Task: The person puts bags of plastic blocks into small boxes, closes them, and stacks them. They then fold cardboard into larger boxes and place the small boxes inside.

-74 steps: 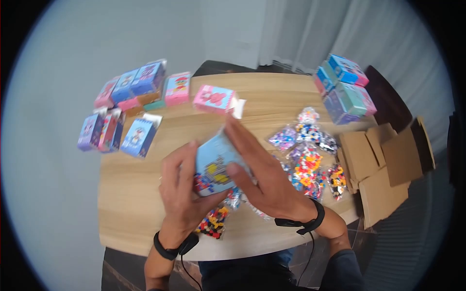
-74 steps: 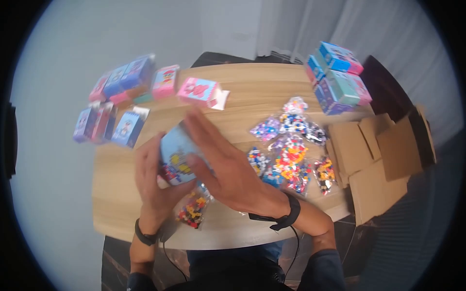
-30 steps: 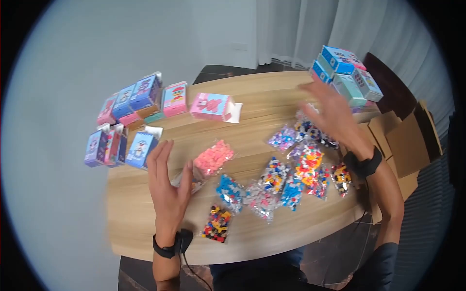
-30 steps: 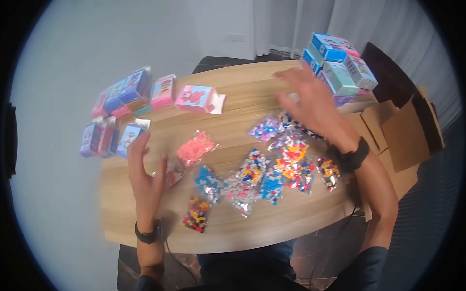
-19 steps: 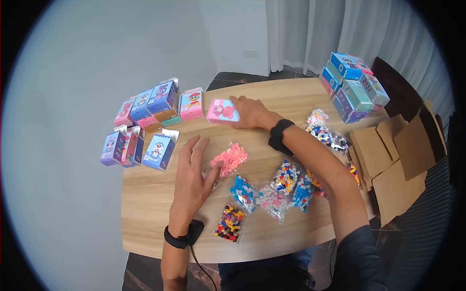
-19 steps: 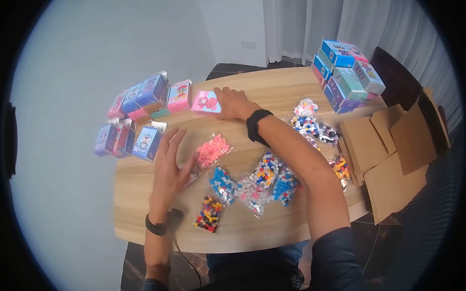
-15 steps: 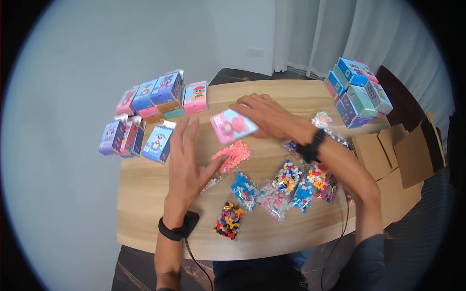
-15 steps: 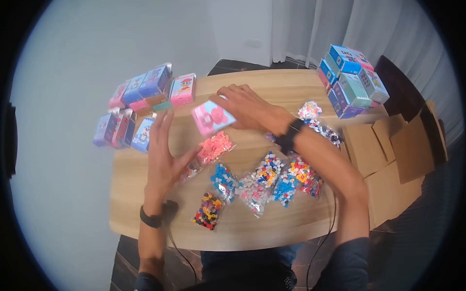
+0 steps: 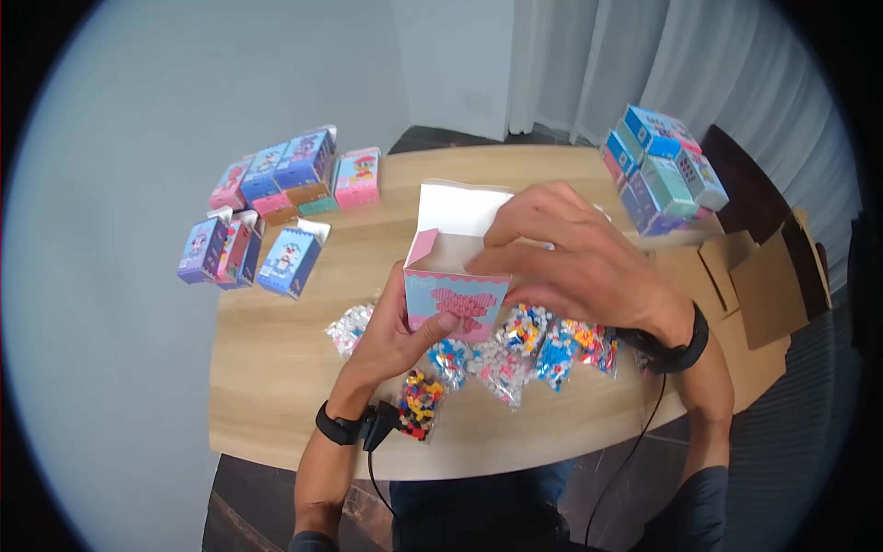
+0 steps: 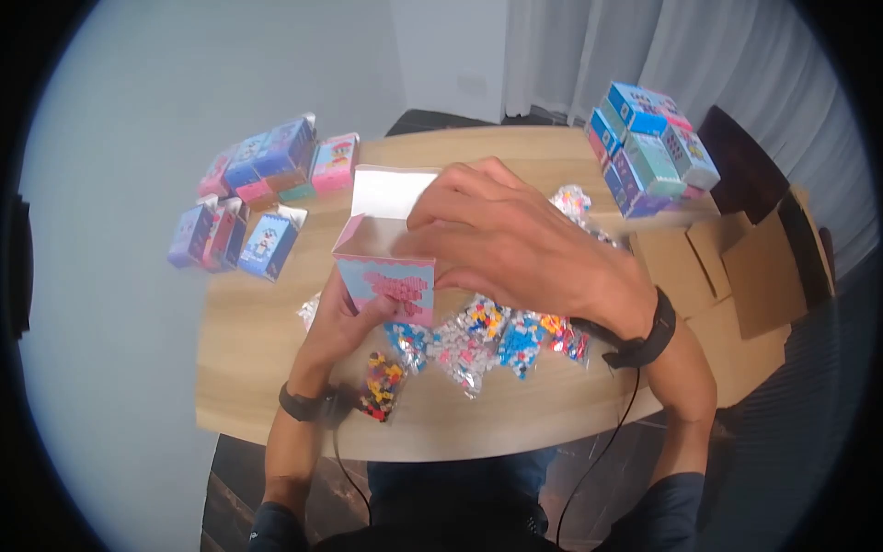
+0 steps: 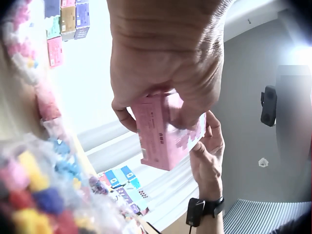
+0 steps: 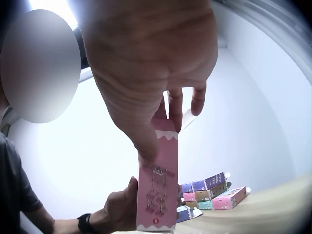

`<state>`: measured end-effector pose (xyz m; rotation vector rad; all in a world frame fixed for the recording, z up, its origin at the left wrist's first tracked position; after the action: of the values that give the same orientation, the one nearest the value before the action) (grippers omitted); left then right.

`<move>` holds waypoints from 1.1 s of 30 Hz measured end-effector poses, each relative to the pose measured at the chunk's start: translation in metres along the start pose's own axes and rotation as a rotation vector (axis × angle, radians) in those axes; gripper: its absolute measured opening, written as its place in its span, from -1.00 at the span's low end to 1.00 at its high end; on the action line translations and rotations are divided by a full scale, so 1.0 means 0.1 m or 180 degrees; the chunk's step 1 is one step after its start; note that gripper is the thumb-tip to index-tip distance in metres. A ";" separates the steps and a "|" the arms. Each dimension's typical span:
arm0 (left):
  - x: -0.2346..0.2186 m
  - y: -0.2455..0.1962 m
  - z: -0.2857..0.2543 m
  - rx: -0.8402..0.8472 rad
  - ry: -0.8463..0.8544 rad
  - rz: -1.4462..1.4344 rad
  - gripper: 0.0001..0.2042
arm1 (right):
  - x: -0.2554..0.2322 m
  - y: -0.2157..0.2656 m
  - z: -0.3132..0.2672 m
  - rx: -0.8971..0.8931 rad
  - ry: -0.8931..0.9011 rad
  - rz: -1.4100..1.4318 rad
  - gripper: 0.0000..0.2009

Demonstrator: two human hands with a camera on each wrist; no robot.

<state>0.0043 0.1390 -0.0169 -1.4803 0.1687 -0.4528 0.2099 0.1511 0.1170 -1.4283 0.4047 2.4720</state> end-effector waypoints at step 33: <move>-0.12 -0.23 -0.08 0.1069 -0.0333 0.2041 -0.38 | -0.04 -0.35 -0.39 0.1568 -0.1643 0.1665 -0.70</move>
<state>-0.0139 0.1356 0.0030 -1.0415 0.4445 0.1145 0.2555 0.1696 0.0984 -0.5037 1.2784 2.7068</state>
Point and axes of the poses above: each hand's wrist, its own z-axis towards the middle knuckle, its own x-axis out of the palm, y = z × x, the point moved 4 cm from there along z, towards the middle knuckle, and after that the axes turned 1 degree about -z, right-handed, at the moved point
